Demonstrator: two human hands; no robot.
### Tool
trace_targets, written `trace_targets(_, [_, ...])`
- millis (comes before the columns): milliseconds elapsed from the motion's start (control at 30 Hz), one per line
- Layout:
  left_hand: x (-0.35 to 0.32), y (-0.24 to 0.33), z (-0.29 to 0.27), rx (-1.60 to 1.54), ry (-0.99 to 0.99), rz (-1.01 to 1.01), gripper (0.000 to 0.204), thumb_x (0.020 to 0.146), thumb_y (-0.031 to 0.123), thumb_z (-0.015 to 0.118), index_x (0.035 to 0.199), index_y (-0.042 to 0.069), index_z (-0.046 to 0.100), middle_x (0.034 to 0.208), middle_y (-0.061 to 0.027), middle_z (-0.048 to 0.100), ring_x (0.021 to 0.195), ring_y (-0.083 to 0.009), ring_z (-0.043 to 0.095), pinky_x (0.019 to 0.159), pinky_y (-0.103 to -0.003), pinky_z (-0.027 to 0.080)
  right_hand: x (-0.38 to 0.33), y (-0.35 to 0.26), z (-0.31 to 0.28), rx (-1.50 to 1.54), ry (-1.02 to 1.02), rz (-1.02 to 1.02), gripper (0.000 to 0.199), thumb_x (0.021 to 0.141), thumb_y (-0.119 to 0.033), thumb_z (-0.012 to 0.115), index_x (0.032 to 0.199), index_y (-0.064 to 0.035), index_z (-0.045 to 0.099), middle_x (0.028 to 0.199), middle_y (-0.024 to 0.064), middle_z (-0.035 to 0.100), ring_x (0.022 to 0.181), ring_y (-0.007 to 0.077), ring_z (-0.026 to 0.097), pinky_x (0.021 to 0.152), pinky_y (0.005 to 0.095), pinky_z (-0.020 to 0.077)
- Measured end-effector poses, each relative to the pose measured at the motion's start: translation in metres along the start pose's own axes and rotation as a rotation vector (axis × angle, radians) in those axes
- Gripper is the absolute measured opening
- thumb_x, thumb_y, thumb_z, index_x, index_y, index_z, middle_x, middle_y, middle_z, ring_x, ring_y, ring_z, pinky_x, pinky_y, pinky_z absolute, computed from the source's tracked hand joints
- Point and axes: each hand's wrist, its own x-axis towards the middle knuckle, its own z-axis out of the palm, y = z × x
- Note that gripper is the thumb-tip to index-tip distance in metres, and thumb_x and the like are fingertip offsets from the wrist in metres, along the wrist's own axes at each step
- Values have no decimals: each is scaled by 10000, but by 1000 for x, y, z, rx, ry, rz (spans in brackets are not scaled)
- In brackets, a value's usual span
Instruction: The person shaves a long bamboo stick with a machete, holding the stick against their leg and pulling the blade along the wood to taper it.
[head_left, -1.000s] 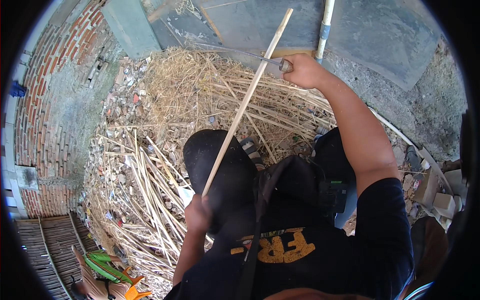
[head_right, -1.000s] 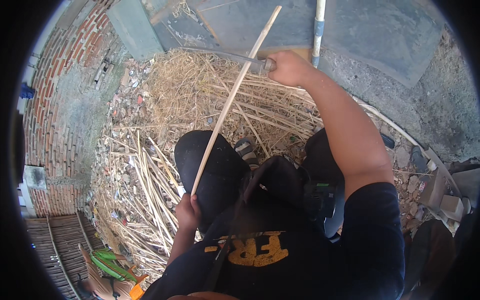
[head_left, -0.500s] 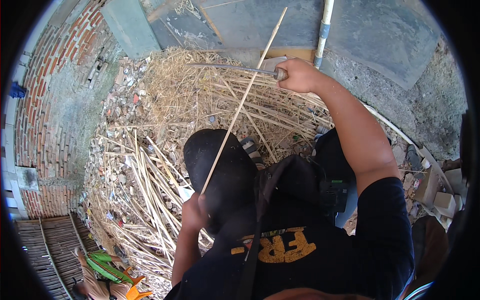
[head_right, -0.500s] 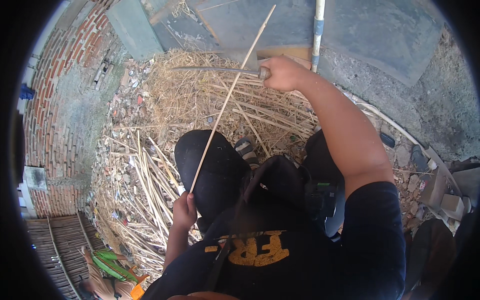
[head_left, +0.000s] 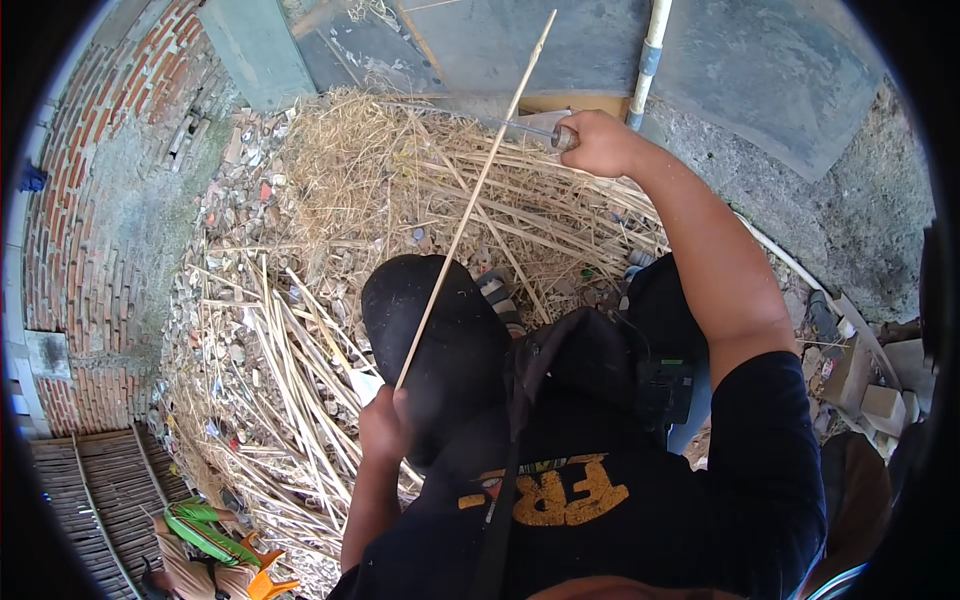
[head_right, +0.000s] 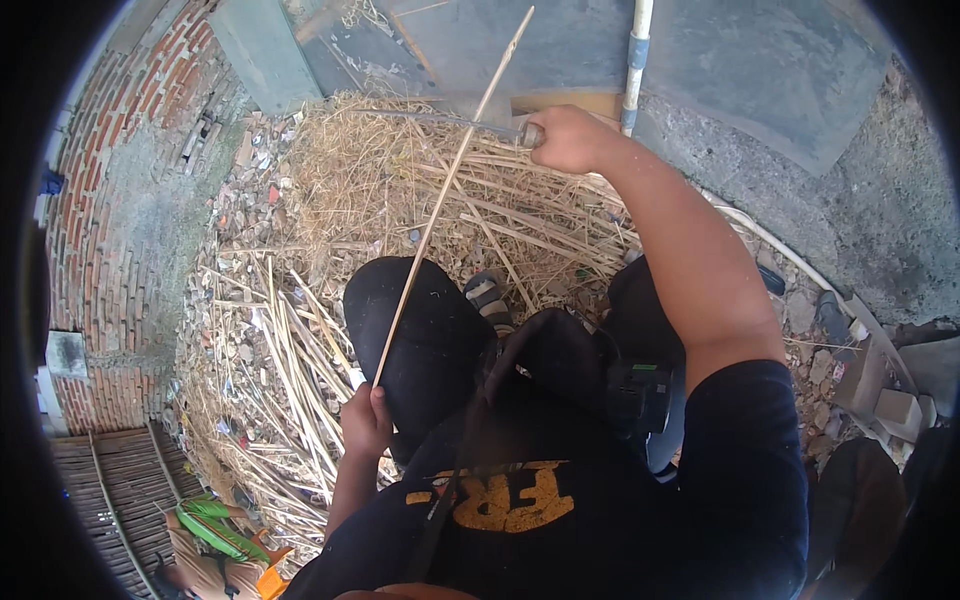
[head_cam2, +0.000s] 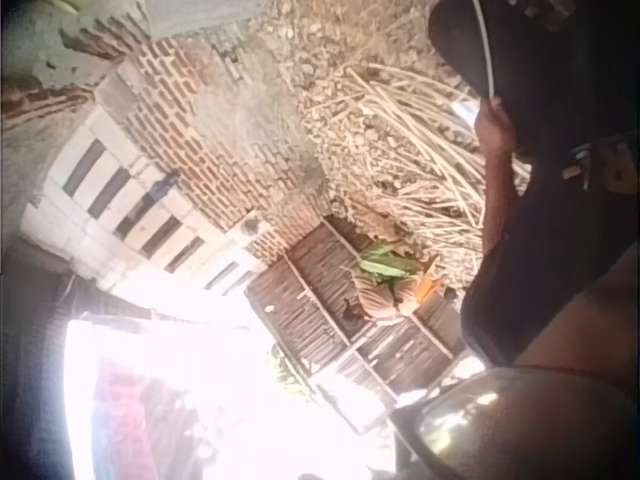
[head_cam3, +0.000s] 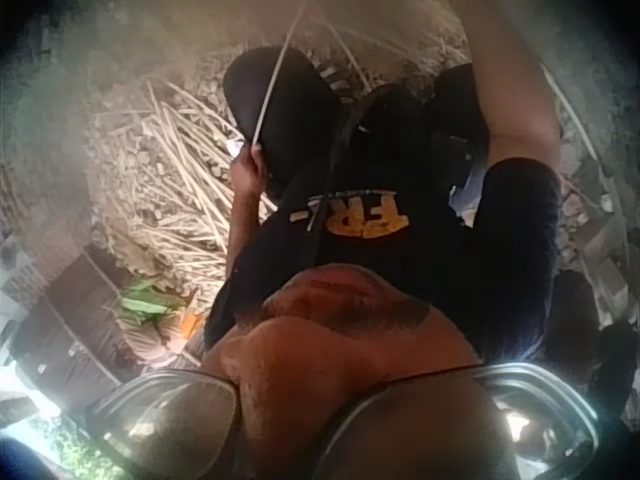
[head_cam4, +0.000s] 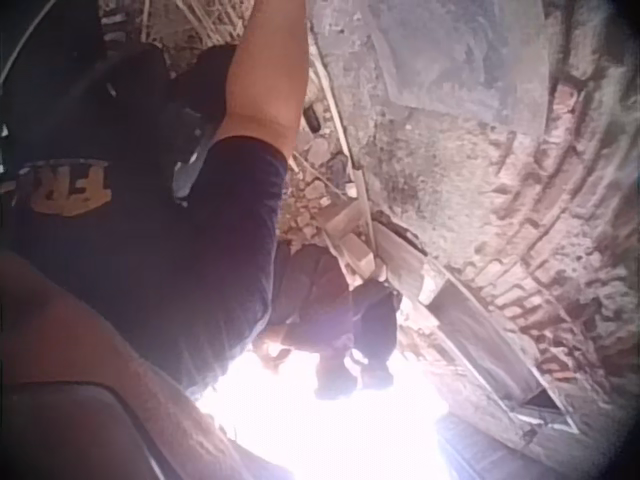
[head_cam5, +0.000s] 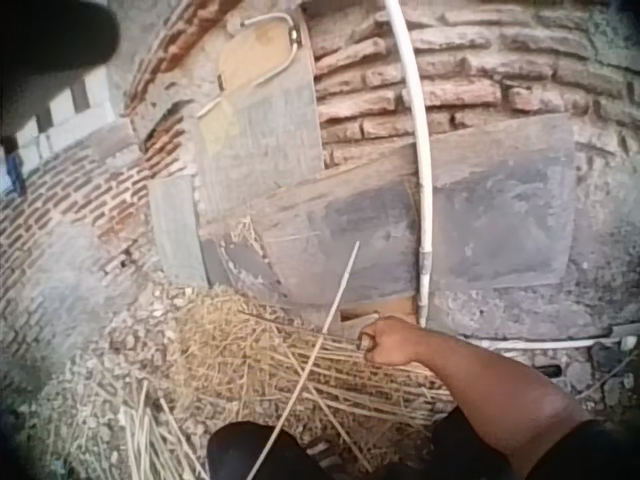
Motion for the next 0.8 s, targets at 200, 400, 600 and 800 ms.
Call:
trace_targets(200, [1, 5, -1, 21, -8, -28, 256, 967, 225, 560, 830, 11, 537, 637, -262, 589, 626, -482, 605, 544, -532, 458, -23, -52, 8, -83, -170, -117, 255, 737, -164, 658, 965, -52, 685, 857, 168, 687, 835, 345, 664, 757, 447, 518])
trace_targets(400, [3, 13, 1, 120, 18, -59, 303, 975, 259, 552, 799, 15, 516, 643, -261, 594, 622, -476, 606, 551, -540, 461, -7, -19, 6, -84, -128, -73, 217, 730, -174, 668, 891, -29, 662, 793, 182, 669, 810, 355, 661, 749, 446, 520])
trace_targets(600, [1, 2, -1, 67, 36, 13, 363, 1021, 273, 483, 755, 27, 485, 578, -232, 527, 577, -472, 566, 518, -506, 418, -4, -26, 19, 3, -139, -102, 233, 732, -164, 643, 928, -43, 677, 861, 184, 683, 868, 365, 662, 776, 464, 515])
trace_targets(800, [5, 9, 5, 101, 48, -18, 299, 980, 264, 546, 806, 23, 517, 637, -250, 590, 621, -476, 601, 549, -529, 455, -10, -19, 10, -77, -199, -48, 228, 723, -192, 695, 861, -17, 648, 808, 177, 665, 782, 335, 652, 721, 441, 497])
